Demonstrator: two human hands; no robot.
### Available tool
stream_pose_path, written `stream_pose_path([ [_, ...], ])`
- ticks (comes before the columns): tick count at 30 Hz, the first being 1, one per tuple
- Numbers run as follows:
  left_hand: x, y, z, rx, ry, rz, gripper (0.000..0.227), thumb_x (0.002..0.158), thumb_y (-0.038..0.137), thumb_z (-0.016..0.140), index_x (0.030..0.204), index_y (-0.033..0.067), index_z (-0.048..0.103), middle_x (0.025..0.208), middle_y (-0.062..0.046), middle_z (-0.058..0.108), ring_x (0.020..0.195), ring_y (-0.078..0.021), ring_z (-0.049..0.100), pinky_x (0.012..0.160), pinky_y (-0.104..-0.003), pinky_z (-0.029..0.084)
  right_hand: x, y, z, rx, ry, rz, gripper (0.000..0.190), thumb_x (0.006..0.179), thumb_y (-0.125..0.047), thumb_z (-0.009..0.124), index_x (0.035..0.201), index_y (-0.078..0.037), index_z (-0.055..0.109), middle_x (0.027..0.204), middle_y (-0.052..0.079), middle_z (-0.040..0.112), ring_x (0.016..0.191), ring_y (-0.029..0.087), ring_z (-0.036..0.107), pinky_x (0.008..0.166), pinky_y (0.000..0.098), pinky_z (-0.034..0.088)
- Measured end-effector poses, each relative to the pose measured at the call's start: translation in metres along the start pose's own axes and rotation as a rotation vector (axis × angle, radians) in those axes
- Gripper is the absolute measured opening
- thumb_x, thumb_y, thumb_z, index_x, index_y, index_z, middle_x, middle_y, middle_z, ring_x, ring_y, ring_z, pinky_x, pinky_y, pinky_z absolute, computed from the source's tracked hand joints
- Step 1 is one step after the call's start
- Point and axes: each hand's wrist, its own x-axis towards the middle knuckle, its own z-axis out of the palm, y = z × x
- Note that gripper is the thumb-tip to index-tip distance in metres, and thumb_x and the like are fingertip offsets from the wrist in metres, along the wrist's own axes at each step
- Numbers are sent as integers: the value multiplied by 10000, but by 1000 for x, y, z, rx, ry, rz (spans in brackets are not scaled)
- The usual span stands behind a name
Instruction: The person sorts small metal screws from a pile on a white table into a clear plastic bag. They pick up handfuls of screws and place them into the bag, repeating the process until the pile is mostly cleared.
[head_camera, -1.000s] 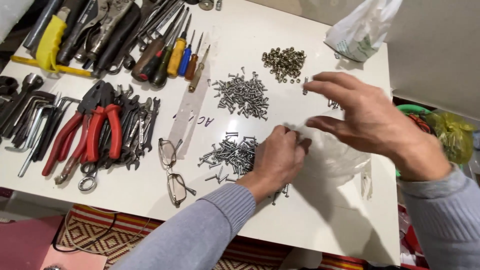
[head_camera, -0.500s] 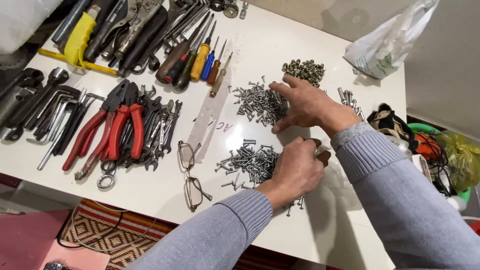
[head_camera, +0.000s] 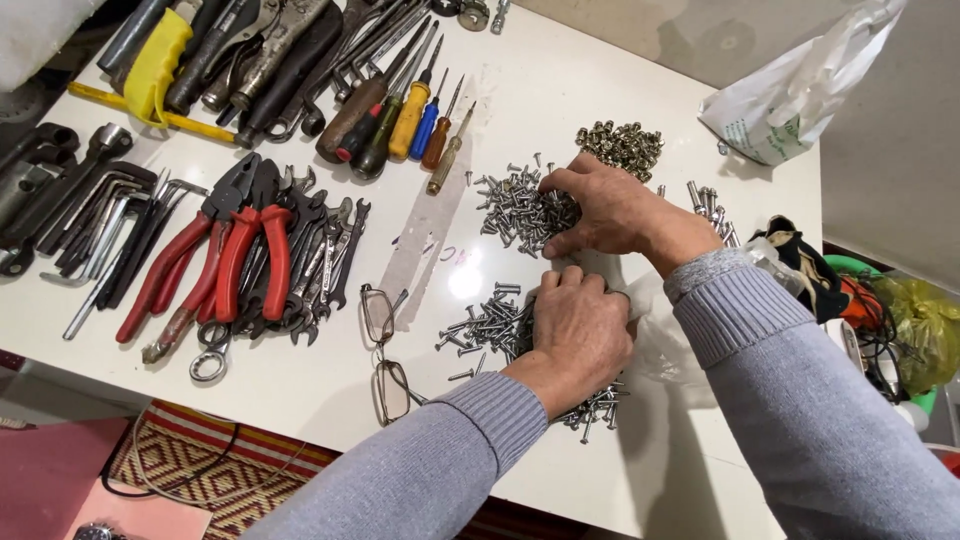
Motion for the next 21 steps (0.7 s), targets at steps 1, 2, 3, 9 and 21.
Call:
stream_pose_path([
  [1,0,0,0,-2,0,-1,131,693,127,638,734,61,743,804,-176,645,912,-344,606,853,-468,376,-2,-2,-1,-1,-2,1,818,657,-453,943,1383,-331,587,1317,77,547,1232,364,585,1022,501,537],
  [2,0,-1,-1,16,-11,-7,122,693,136,649,734,66,741,821,-177,650,934,-342,601,892,-489,363,-4,-4,-2,6,-1,6,807,668,-436,937,1384,-310,587,1309,91,547,1220,377,589,1014,511,541],
  [3,-1,-1,-1,34,-21,-12,114,694,144,660,733,72,739,839,-178,656,955,-339,596,931,-510,351,-6,-6,-3,14,0,12,796,680,-420,932,1385,-289,587,1302,105,547,1208,391,593,1006,522,545],
  [9,-6,-6,-1,59,-73,-5,137,692,184,693,761,68,718,895,-182,615,961,-332,561,867,-505,366,-15,-25,-9,29,-8,44,920,667,-504,921,1471,-311,517,1262,125,520,1164,361,594,993,496,546],
  [21,-7,-11,-1,-9,-111,-18,186,782,229,650,796,62,731,860,-181,618,925,-350,594,830,-508,375,-5,-1,8,201,115,6,364,814,-217,855,1157,-249,737,1134,91,576,1144,325,610,929,471,570],
])
